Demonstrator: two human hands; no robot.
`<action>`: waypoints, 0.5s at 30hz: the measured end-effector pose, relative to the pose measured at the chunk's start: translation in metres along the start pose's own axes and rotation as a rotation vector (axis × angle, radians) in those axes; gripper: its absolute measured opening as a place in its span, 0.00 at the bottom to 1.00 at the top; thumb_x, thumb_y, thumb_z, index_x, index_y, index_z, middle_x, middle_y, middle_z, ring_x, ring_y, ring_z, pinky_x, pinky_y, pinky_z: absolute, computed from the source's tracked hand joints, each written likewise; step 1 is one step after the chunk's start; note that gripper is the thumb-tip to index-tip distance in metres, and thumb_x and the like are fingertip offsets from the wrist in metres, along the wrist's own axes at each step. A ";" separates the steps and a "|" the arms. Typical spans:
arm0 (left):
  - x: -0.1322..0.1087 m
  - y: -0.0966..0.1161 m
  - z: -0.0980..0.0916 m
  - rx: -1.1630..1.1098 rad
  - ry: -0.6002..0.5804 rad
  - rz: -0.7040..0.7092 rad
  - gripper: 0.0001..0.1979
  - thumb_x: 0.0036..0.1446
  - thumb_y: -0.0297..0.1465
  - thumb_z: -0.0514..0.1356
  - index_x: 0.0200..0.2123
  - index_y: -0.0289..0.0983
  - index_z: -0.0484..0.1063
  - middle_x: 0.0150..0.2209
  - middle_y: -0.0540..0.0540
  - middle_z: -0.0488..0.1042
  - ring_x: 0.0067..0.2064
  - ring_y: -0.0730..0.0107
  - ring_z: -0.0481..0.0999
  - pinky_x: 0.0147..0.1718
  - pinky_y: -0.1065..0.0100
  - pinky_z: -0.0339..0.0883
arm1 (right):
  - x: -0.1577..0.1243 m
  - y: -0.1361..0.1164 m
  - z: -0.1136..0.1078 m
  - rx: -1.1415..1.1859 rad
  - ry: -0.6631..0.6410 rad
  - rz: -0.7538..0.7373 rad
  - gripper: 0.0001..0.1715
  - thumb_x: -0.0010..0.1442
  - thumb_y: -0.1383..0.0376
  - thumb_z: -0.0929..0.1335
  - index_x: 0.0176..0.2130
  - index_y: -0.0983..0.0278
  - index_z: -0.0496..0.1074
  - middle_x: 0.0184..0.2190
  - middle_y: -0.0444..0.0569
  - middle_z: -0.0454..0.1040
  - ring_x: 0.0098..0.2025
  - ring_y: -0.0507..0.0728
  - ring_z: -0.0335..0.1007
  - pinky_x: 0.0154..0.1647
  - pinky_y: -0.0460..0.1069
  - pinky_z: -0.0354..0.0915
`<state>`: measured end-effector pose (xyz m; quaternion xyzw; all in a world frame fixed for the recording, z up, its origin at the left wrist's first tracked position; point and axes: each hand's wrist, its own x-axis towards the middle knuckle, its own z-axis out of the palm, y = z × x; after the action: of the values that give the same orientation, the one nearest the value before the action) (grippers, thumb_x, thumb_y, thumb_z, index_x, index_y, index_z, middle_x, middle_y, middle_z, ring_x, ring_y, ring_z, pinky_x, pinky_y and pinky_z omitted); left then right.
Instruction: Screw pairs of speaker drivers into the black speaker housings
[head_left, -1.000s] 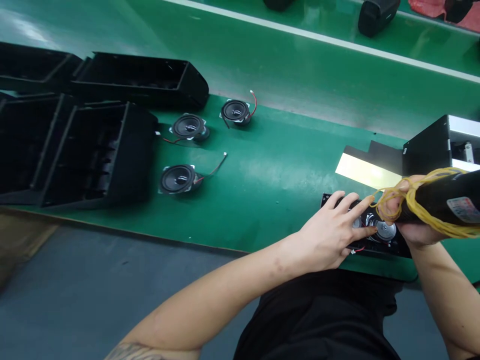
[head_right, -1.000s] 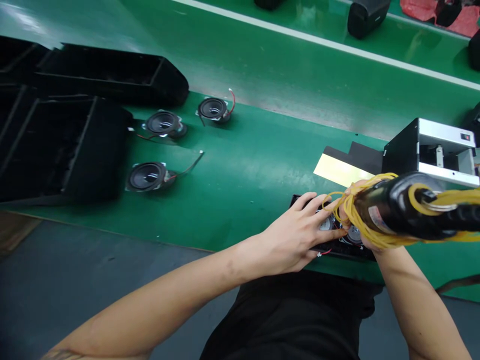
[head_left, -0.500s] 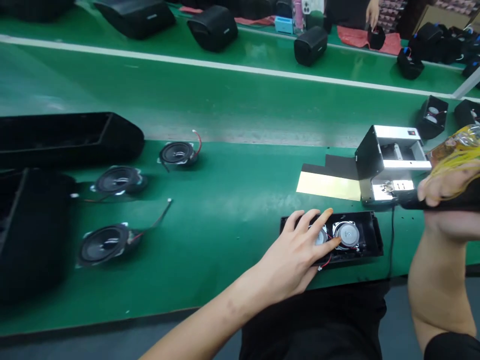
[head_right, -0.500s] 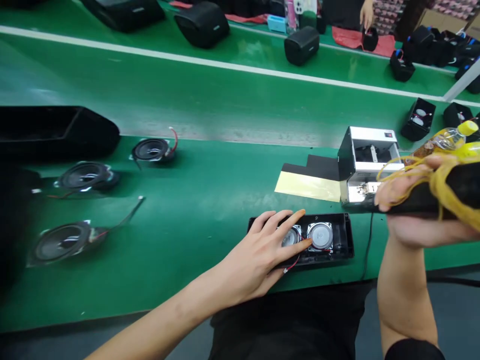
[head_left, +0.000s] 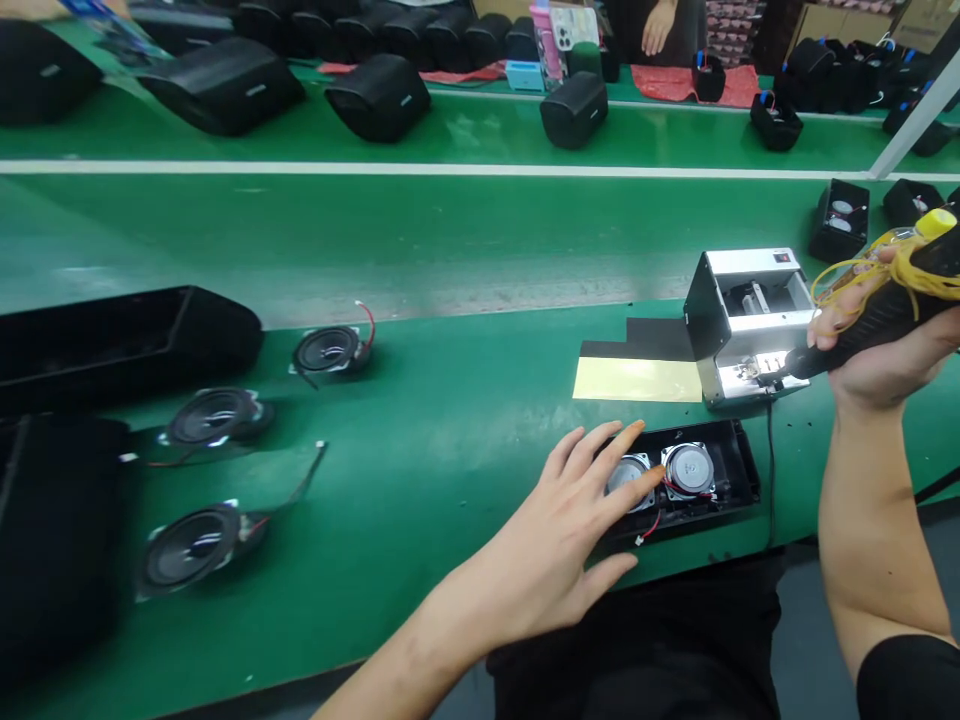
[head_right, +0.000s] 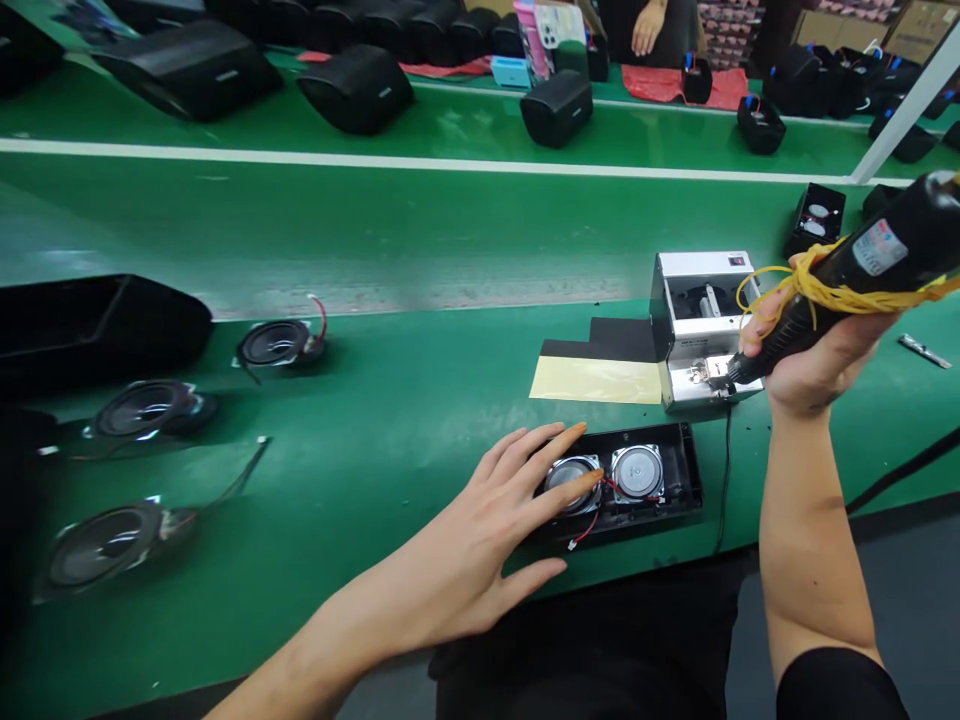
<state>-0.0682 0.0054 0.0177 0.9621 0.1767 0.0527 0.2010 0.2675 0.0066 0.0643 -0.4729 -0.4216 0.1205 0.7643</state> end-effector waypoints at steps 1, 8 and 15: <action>-0.003 -0.002 -0.004 -0.011 -0.006 -0.003 0.41 0.63 0.32 0.68 0.75 0.45 0.57 0.80 0.35 0.48 0.78 0.35 0.50 0.69 0.28 0.59 | -0.001 -0.001 0.002 -0.014 0.014 -0.025 0.47 0.54 0.22 0.61 0.40 0.60 0.73 0.18 0.41 0.61 0.14 0.54 0.55 0.11 0.51 0.54; -0.006 -0.018 0.003 -0.045 0.121 -0.095 0.21 0.73 0.35 0.58 0.66 0.40 0.71 0.75 0.35 0.61 0.74 0.43 0.63 0.68 0.39 0.67 | -0.019 -0.008 0.006 0.033 0.052 -0.030 0.47 0.60 0.25 0.62 0.48 0.61 0.76 0.21 0.41 0.63 0.15 0.52 0.54 0.11 0.49 0.54; 0.003 -0.017 0.016 -0.081 0.091 -0.152 0.21 0.70 0.35 0.63 0.63 0.39 0.73 0.74 0.35 0.63 0.72 0.46 0.65 0.67 0.40 0.68 | -0.032 -0.044 0.000 0.188 0.001 0.094 0.45 0.40 0.28 0.77 0.44 0.56 0.81 0.16 0.38 0.61 0.14 0.51 0.52 0.11 0.47 0.55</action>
<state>-0.0681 0.0154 -0.0033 0.9336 0.2558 0.0878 0.2351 0.2382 -0.0355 0.0836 -0.4185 -0.3853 0.1949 0.7990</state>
